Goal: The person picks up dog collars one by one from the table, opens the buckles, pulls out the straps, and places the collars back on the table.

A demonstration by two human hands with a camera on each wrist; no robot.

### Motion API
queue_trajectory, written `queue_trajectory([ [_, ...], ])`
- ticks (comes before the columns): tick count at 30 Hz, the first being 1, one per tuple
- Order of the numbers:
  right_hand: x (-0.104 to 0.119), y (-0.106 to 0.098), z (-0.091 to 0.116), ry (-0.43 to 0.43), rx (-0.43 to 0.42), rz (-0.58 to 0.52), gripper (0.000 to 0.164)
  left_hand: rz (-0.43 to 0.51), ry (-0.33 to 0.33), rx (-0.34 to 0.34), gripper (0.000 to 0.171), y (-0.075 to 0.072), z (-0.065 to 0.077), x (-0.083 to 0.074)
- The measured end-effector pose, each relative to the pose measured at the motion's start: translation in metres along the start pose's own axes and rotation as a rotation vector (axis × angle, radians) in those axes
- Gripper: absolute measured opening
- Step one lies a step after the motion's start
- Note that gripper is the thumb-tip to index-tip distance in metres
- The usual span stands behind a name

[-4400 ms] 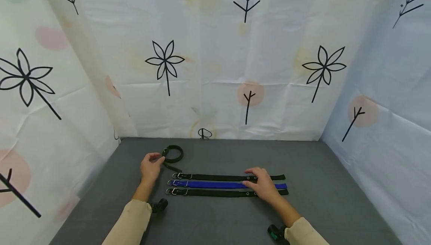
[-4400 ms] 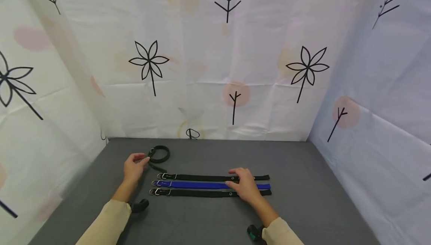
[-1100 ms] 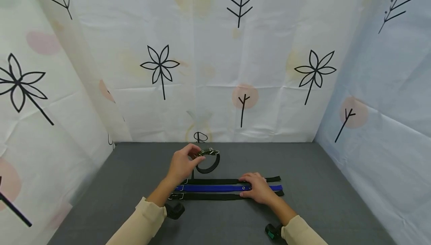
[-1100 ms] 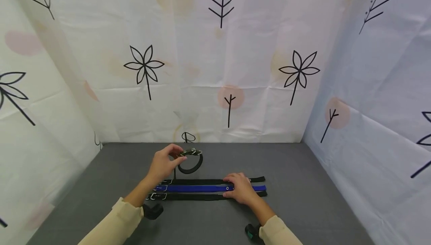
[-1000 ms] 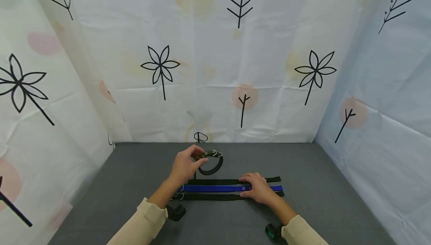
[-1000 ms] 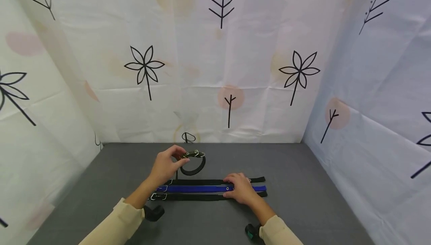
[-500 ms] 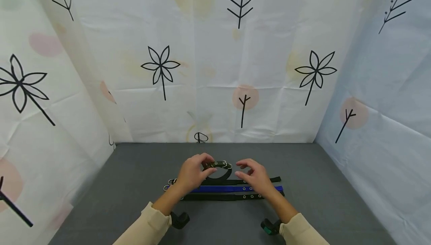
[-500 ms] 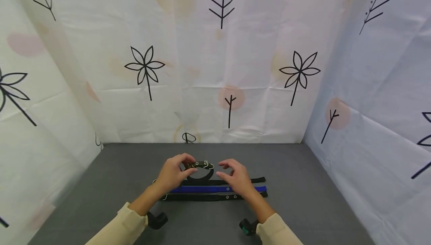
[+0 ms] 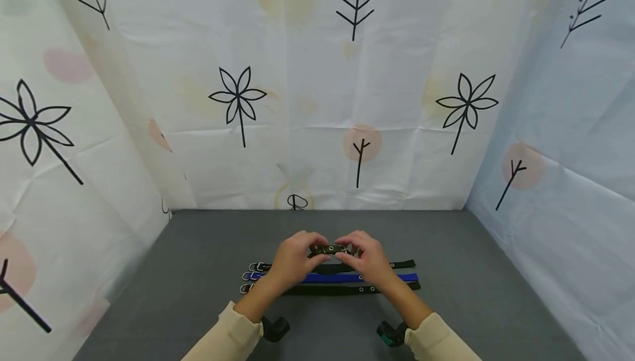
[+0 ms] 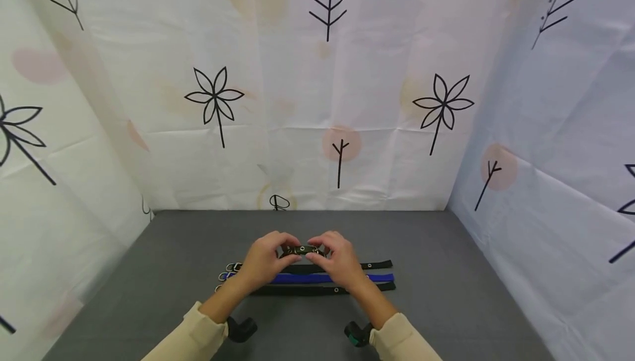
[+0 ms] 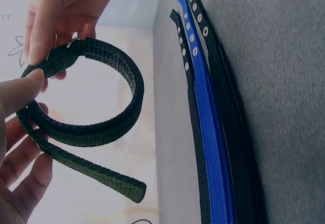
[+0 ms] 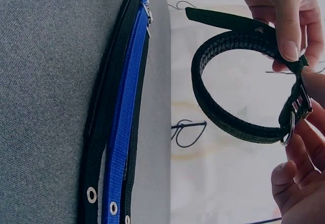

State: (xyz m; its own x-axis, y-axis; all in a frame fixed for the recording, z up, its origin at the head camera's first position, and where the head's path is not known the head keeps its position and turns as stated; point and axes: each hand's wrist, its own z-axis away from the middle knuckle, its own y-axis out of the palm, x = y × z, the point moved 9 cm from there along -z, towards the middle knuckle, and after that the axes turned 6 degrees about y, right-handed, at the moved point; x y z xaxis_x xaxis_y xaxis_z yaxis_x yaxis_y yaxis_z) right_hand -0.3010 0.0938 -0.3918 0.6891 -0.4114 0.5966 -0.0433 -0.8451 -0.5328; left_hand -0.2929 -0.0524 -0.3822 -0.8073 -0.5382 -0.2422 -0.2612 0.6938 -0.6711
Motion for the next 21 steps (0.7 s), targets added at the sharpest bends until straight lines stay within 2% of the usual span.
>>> queue_trajectory([
  [4, 0.001, 0.001, 0.000, 0.000, 0.017, 0.004, 0.021, 0.018, -0.017, -0.005, 0.027, 0.002, -0.002, -0.002],
  [13, -0.003, 0.000, 0.003, 0.036, 0.005, 0.001, 0.017, 0.062, -0.163, 0.035, 0.019, 0.013, 0.003, 0.006],
  [17, -0.006, -0.001, 0.005, 0.052, -0.035, -0.037, 0.014, 0.125, -0.220, 0.016, 0.017, 0.014, 0.005, 0.008],
  [21, -0.006, -0.002, 0.007, 0.047, -0.095, -0.084, 0.015, 0.231, -0.283, 0.000, 0.015, 0.018, 0.009, 0.015],
])
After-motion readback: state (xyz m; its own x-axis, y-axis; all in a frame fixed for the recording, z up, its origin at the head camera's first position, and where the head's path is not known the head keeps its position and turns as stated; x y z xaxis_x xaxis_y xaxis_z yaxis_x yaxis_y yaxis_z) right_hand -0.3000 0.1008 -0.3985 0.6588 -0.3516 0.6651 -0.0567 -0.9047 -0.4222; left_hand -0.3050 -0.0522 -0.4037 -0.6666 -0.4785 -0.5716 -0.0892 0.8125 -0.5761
